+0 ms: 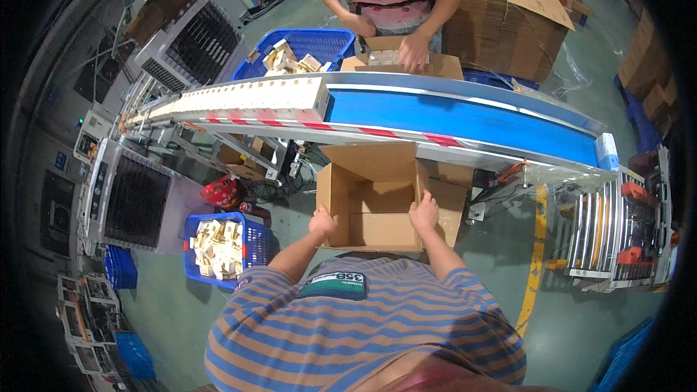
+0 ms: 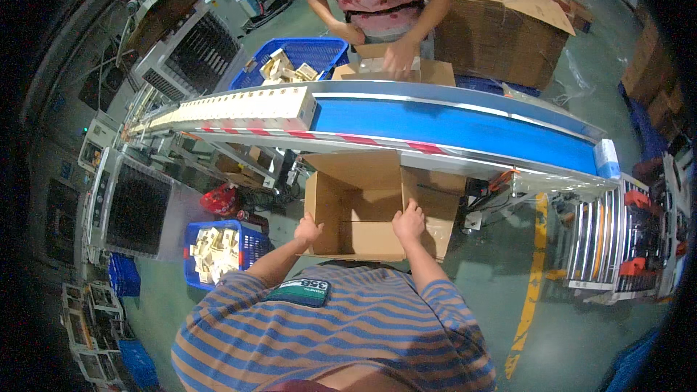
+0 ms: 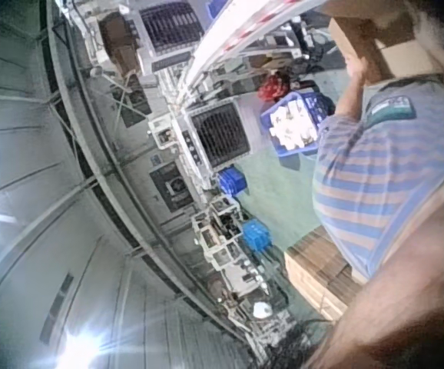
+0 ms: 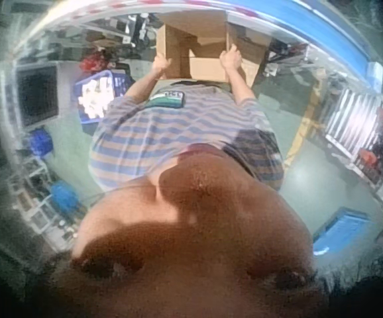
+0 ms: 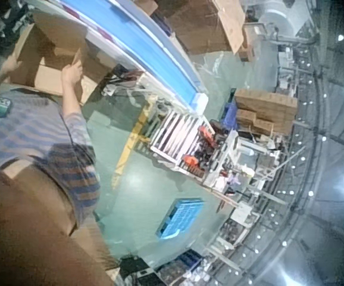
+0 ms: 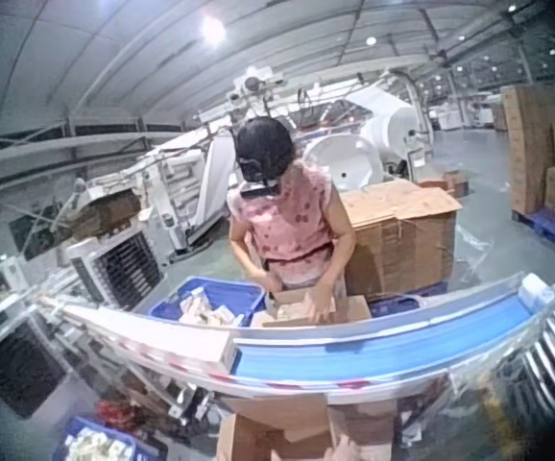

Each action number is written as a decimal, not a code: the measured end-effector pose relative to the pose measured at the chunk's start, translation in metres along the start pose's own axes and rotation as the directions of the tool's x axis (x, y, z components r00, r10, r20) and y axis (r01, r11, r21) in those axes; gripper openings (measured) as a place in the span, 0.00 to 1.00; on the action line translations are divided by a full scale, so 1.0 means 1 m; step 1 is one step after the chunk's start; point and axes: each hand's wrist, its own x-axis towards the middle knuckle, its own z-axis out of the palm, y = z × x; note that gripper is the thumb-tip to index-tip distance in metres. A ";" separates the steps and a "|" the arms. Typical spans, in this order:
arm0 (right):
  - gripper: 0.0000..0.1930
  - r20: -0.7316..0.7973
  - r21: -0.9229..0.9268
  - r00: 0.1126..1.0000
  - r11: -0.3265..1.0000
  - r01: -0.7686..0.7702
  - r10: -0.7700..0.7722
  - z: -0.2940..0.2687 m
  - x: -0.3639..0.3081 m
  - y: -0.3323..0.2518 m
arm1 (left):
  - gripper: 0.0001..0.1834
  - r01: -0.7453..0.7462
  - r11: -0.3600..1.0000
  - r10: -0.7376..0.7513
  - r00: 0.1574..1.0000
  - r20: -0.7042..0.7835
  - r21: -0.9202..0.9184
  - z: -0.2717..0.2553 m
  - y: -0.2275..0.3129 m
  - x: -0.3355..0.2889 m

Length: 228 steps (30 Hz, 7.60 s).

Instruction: The person takes rows of packaged items from a conveyor belt and places them into a cardboard carton, then folds the flaps of the filled carton to close it and moves it toward a taping machine.

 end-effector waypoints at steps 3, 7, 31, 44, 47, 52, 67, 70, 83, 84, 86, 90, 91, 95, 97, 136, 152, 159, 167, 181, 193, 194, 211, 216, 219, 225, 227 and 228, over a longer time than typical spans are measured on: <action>0.27 0.009 -0.005 1.000 1.000 -0.004 0.004 0.002 0.004 -0.010 | 0.38 0.011 1.000 -0.011 1.000 0.008 -0.008 -0.006 0.001 0.008; 0.27 -0.027 -0.022 1.000 1.000 0.005 -0.006 0.003 0.006 -0.015 | 0.36 -0.017 1.000 0.017 1.000 0.023 -0.003 -0.010 0.005 0.023; 0.20 -0.181 0.238 0.850 0.817 0.525 -0.494 -0.074 0.138 -0.271 | 0.42 -0.573 0.778 0.364 0.745 -0.559 -0.257 -0.292 0.065 0.229; 0.27 0.172 0.807 0.984 0.579 -0.117 -0.040 -0.042 0.193 -0.256 | 0.23 -0.456 0.114 0.773 0.599 -0.210 -0.883 -0.282 0.105 0.215; 0.25 0.165 0.893 0.983 0.436 -0.113 -0.084 -0.055 0.191 -0.266 | 0.32 -0.603 0.084 0.715 0.591 -0.373 -0.793 -0.302 0.100 0.198; 0.27 0.147 0.939 0.912 0.344 -0.007 -0.383 -0.061 0.158 -0.383 | 0.35 -0.682 0.364 0.498 0.718 -0.487 -0.634 -0.418 0.014 0.197; 0.32 0.202 0.538 0.888 0.804 0.253 -0.414 -0.006 0.176 -0.340 | 0.47 -0.062 0.016 0.485 0.874 -0.047 -0.998 -0.345 -0.007 0.298; 0.34 0.154 0.601 0.916 0.771 0.211 -0.371 -0.034 0.189 -0.263 | 0.41 -0.131 0.080 0.511 0.857 -0.072 -0.988 -0.296 0.056 0.259; 0.32 0.193 0.926 0.979 0.318 -0.205 0.068 -0.153 0.107 -0.153 | 0.36 -0.423 -0.032 0.577 0.732 -0.362 -0.905 -0.244 0.108 0.089; 0.33 0.211 0.933 0.976 0.285 -0.219 0.059 -0.152 0.087 -0.129 | 0.35 -0.399 -0.012 0.570 0.751 -0.334 -0.917 -0.227 0.092 0.074; 0.34 0.293 0.931 0.956 0.228 -0.286 0.005 -0.131 0.043 -0.079 | 0.34 -0.331 0.028 0.531 0.805 -0.266 -0.943 -0.186 0.055 0.051; 0.23 0.358 0.568 0.931 0.808 -0.159 -0.069 -0.074 0.003 -0.039 | 0.32 -0.051 0.264 0.453 0.888 0.077 -0.963 -0.069 -0.012 0.052; 0.19 0.351 0.327 0.934 0.944 -0.047 -0.075 -0.064 0.003 -0.038 | 0.34 0.069 0.615 0.400 0.831 0.386 -0.785 -0.077 -0.009 0.045; 0.20 0.410 -0.204 0.907 0.961 0.189 -0.091 -0.073 0.044 -0.091 | 0.25 -0.596 0.803 0.584 0.787 0.197 0.000 -0.096 0.025 0.066; 0.18 0.367 -0.102 0.895 0.945 0.310 -0.254 -0.058 0.065 -0.105 | 0.17 -0.737 0.673 0.738 0.674 0.005 -0.062 -0.118 0.071 0.055; 0.42 0.048 0.158 0.968 0.959 0.236 -0.246 -0.050 0.164 -0.237 | 0.45 -0.592 0.542 0.690 0.719 -0.086 -0.596 -0.270 0.100 0.214; 0.46 -0.037 0.398 0.941 0.858 0.324 -0.338 -0.194 0.024 -0.202 | 0.31 -0.573 0.325 0.721 0.665 -0.195 -0.753 -0.253 0.080 0.022; 0.50 0.452 -0.002 0.891 1.000 0.031 -0.027 -0.033 0.010 -0.131 | 0.49 -0.430 0.417 0.761 0.647 0.049 -0.801 -0.082 0.040 0.090; 0.52 0.438 -0.285 0.816 0.803 0.524 -0.378 0.004 0.028 -0.116 | 0.59 -0.790 0.413 0.820 0.539 0.193 0.454 -0.073 0.066 0.086; 0.39 0.698 -0.076 0.704 0.963 0.260 -0.135 0.030 0.109 -0.146 | 0.46 -0.738 0.656 0.666 0.467 0.582 -0.158 -0.128 0.106 0.148; 0.42 0.706 -0.359 0.699 0.791 0.495 -0.117 0.071 0.065 -0.162 | 0.34 -0.778 0.528 0.561 0.620 0.549 0.339 -0.068 0.073 0.130; 0.41 0.734 -0.388 0.676 0.774 0.500 -0.069 0.071 0.067 -0.168 | 0.33 -0.773 0.539 0.527 0.620 0.581 0.336 -0.065 0.075 0.135; 0.16 -0.240 0.281 0.683 0.624 0.729 -0.690 -0.015 0.109 -0.327 | 0.30 -0.381 0.924 0.217 0.517 -0.828 0.005 -0.372 -0.063 0.258; 0.22 -0.092 0.312 0.799 0.745 0.589 -0.594 0.005 0.118 -0.307 | 0.33 -0.585 0.764 0.457 0.788 -0.412 -0.272 -0.384 -0.072 0.280; 0.32 0.079 0.510 0.971 0.846 0.155 -0.226 0.002 0.136 -0.334 | 0.27 -0.501 0.477 0.651 0.753 -0.092 -0.722 -0.362 -0.027 0.278; 0.37 -0.047 0.507 0.976 0.836 0.208 -0.214 0.003 0.168 -0.331 | 0.32 -0.509 0.198 0.704 0.668 -0.240 -0.838 -0.319 0.035 0.260; 0.31 0.073 0.602 0.981 0.792 0.101 -0.180 -0.005 0.168 -0.340 | 0.33 -0.390 0.170 0.746 0.651 -0.140 -0.905 -0.323 0.031 0.259; 0.28 0.174 0.650 0.979 0.760 -0.032 -0.108 -0.007 0.170 -0.340 | 0.33 -0.409 0.167 0.736 0.657 -0.163 -0.897 -0.328 0.023 0.254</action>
